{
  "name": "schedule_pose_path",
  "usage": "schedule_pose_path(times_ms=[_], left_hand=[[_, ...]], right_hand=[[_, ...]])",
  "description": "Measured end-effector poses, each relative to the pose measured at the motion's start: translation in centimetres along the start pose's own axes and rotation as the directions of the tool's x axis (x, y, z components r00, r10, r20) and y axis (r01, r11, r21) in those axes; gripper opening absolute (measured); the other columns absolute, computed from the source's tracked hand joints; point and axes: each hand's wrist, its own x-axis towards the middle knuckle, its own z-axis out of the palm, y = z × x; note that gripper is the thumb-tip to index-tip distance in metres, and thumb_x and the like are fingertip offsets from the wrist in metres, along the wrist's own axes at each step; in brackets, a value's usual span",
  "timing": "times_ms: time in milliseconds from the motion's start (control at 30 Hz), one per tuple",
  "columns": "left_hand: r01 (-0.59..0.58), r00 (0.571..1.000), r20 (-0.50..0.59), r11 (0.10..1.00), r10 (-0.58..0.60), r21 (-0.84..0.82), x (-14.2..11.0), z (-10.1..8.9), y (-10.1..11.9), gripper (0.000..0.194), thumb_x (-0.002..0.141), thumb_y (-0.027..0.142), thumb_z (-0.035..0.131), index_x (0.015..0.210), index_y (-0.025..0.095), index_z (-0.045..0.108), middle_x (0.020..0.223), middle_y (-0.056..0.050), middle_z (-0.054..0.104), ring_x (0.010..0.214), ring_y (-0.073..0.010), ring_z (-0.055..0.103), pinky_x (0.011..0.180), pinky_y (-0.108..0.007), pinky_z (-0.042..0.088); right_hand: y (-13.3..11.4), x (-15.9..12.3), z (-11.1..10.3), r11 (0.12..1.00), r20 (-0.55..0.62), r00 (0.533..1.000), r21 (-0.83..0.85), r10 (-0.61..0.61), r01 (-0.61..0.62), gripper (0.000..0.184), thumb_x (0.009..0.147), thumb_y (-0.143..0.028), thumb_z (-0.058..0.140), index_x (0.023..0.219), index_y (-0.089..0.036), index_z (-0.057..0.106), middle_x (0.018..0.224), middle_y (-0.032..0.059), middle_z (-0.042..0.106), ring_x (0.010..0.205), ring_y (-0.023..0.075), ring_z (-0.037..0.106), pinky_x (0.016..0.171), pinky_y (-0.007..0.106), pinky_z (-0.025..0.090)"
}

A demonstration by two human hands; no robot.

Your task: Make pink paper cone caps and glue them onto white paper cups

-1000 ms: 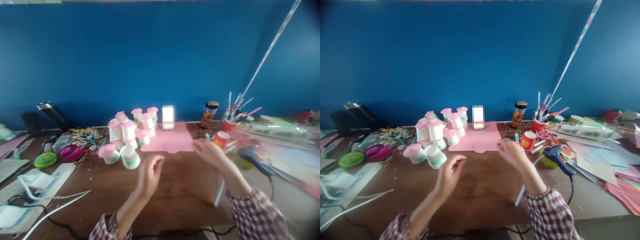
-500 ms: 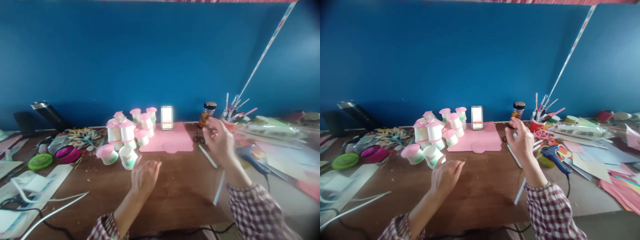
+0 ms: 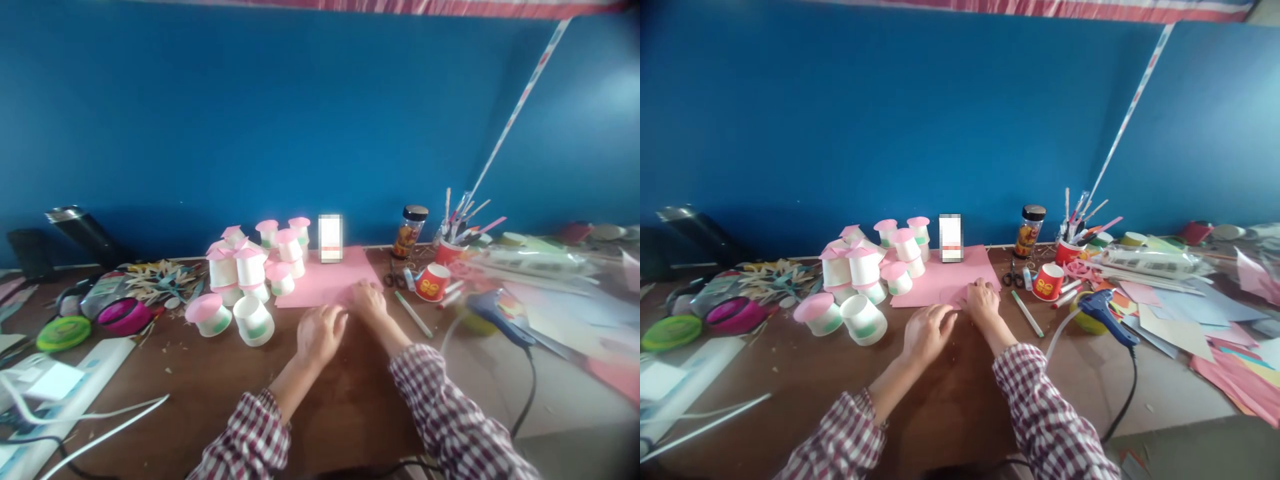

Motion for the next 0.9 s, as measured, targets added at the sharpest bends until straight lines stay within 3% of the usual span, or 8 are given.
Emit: schedule_pose_path(times_ms=[167,300,367,433,533,600,767,900], left_hand=[[0.041,0.994,-0.085,0.974,-0.061,-0.225,0.0,0.4,-2.3,0.024,0.087,0.029,0.043,0.098,0.019,0.062,0.096,-0.009,0.066,0.091,-0.0204,0.060,0.085,-0.032,0.044],[0.134,0.976,-0.082,0.853,-0.201,-0.504,0.3,0.5,-2.9,0.024,0.084,0.035,0.049,0.091,0.016,0.063,0.091,-0.009,0.066,0.086,-0.0195,0.061,0.081,-0.032,0.046],[0.277,0.943,0.060,0.670,-0.329,-0.689,0.6,0.5,-2.8,0.029,0.081,0.041,0.054,0.089,0.015,0.064,0.087,-0.009,0.067,0.076,-0.0185,0.062,0.074,-0.032,0.049],[0.427,0.867,0.277,0.332,-0.413,-0.841,0.9,0.5,-2.7,0.037,0.078,0.048,0.056,0.091,0.014,0.063,0.084,-0.009,0.066,0.071,-0.0169,0.062,0.070,-0.032,0.051],[0.493,0.774,0.518,-0.168,-0.365,-0.854,1.2,0.2,-2.5,0.046,0.077,0.055,0.054,0.092,0.013,0.062,0.085,-0.009,0.066,0.075,-0.0166,0.063,0.074,-0.034,0.052],[0.476,0.759,0.560,-0.305,-0.331,-0.825,1.3,-0.1,-2.5,0.042,0.076,0.053,0.057,0.085,0.012,0.061,0.083,-0.009,0.065,0.077,-0.0166,0.063,0.074,-0.033,0.053],[0.431,0.780,0.486,-0.224,-0.395,-0.874,1.2,0.1,-2.7,0.021,0.067,0.025,0.072,0.079,0.013,0.060,0.074,-0.002,0.062,0.067,-0.0105,0.060,0.066,-0.025,0.052],[0.402,0.780,0.425,-0.151,-0.460,-0.903,1.1,0.4,-2.9,0.019,0.067,0.022,0.071,0.079,0.012,0.061,0.074,-0.002,0.063,0.065,-0.0090,0.059,0.063,-0.022,0.051]], right_hand=[[0.9,0.2,1.4,0.979,-0.116,0.993,0.202,0.033,-0.009,0.024,0.075,-0.034,0.061,0.094,-0.019,0.061,0.098,0.0095,0.060,0.092,0.0235,0.053,0.075,0.032,0.040],[1.5,0.3,1.3,0.925,-0.149,0.986,0.379,0.080,-0.018,0.014,0.076,-0.027,0.056,0.087,-0.019,0.058,0.080,0.0032,0.063,0.074,0.0175,0.057,0.067,0.028,0.043],[1.4,0.1,0.7,0.874,-0.186,0.981,0.484,0.043,0.053,0.011,0.077,-0.026,0.054,0.085,-0.019,0.057,0.078,0.0012,0.063,0.071,0.0152,0.058,0.067,0.026,0.044],[1.0,-0.4,-0.1,0.762,-0.274,0.961,0.613,-0.042,0.208,0.008,0.077,-0.026,0.053,0.081,-0.019,0.057,0.081,0.0012,0.064,0.077,0.0152,0.060,0.074,0.027,0.045],[0.2,-1.5,-1.1,0.632,-0.393,0.905,0.663,-0.164,0.403,0.005,0.075,-0.025,0.058,0.074,-0.020,0.059,0.096,0.0041,0.064,0.094,0.0186,0.058,0.087,0.033,0.042],[-0.2,-2.2,-1.1,0.619,-0.403,0.892,0.652,-0.207,0.438,0.004,0.074,-0.022,0.059,0.070,-0.020,0.060,0.109,0.0063,0.060,0.104,0.0205,0.054,0.093,0.036,0.038],[0.0,-2.5,0.1,0.556,-0.338,0.911,0.722,-0.237,0.413,0.011,0.070,-0.013,0.052,0.073,-0.019,0.060,0.122,0.0087,0.051,0.115,0.0216,0.048,0.089,0.034,0.042],[0.3,-2.2,0.9,0.435,-0.305,0.949,0.846,-0.081,0.309,0.023,0.072,-0.018,0.050,0.095,-0.019,0.056,0.108,0.0088,0.059,0.099,0.0194,0.057,0.082,0.034,0.047]])
